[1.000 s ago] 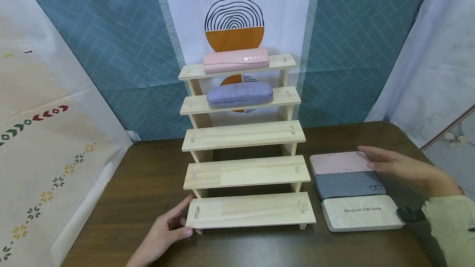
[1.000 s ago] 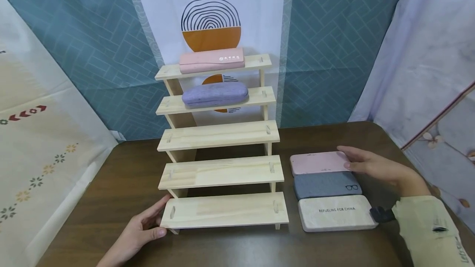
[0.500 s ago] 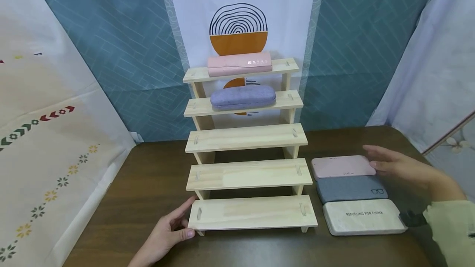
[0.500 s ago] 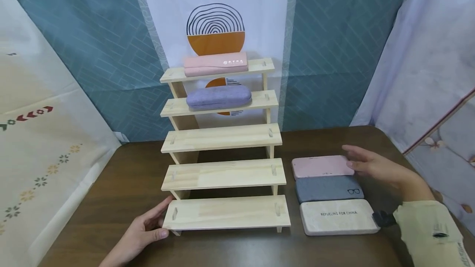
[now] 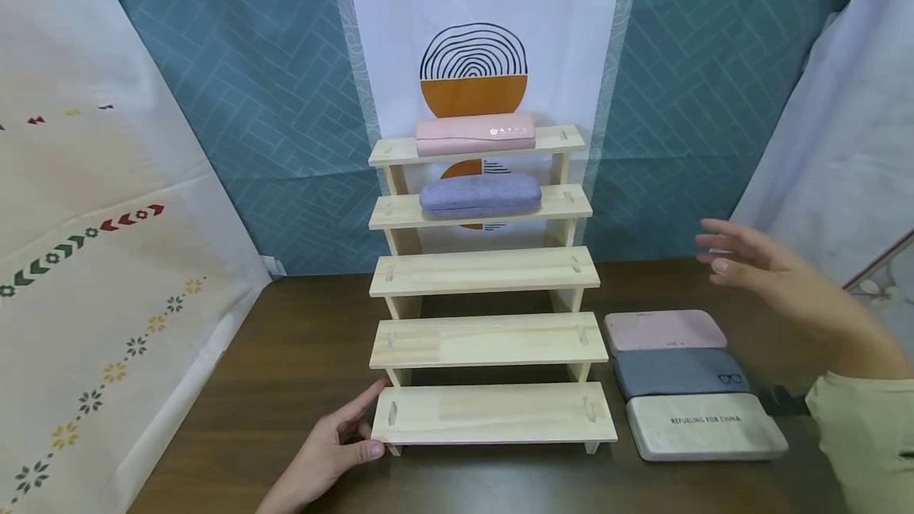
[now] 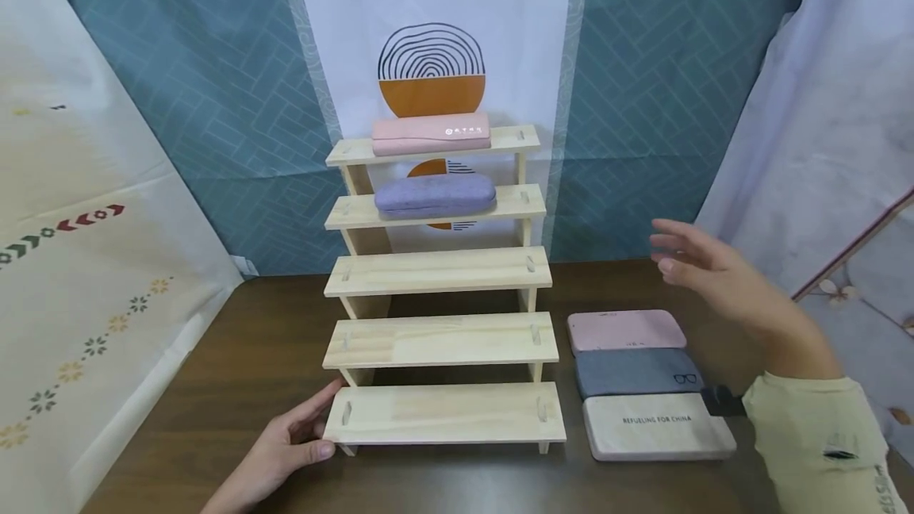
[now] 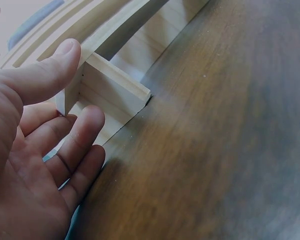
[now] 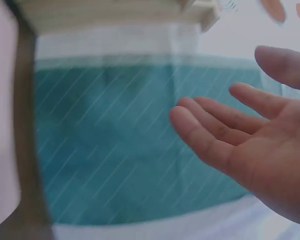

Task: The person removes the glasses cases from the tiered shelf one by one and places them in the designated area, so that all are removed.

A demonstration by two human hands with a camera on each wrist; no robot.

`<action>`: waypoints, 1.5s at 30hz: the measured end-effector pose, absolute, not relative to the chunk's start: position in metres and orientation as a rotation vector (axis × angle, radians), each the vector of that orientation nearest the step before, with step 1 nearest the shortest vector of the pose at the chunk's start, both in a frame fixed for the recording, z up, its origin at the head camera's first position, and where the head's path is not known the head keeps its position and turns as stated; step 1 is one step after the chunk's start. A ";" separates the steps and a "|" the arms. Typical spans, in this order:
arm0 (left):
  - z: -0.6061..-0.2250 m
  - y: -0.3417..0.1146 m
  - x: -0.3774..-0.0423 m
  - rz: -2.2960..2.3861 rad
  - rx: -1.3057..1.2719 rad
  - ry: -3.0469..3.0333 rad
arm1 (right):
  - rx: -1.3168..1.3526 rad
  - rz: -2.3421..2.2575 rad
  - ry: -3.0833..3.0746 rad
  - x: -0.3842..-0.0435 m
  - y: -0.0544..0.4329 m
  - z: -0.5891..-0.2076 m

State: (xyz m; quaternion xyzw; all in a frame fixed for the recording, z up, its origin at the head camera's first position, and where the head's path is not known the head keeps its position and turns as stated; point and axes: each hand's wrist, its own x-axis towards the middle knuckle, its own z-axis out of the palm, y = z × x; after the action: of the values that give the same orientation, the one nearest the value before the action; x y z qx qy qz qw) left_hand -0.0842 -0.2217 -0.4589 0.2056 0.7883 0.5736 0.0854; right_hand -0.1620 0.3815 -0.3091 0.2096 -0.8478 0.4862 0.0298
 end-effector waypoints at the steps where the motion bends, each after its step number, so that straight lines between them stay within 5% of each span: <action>1: -0.459 -0.222 -0.084 1.711 0.612 2.353 | 0.689 1.526 -2.567 -0.165 0.375 -0.300; 15: -0.458 -0.224 -0.087 1.686 0.670 2.347 | 0.636 1.400 -2.636 -0.190 0.277 -0.215; 30: -0.454 -0.224 -0.086 1.655 0.505 2.305 | 0.608 1.176 -2.812 -0.244 0.195 -0.226; 45: -0.456 -0.226 -0.085 1.686 0.451 2.284 | 0.655 0.984 -2.920 -0.274 0.170 -0.227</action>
State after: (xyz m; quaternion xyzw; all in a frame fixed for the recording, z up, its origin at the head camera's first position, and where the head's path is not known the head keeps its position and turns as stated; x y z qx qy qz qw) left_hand -0.0847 -0.2255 -0.4558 0.1555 0.7875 0.5812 0.1333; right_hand -0.2737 0.1700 -0.2273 0.2079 -0.9269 0.3125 -0.0041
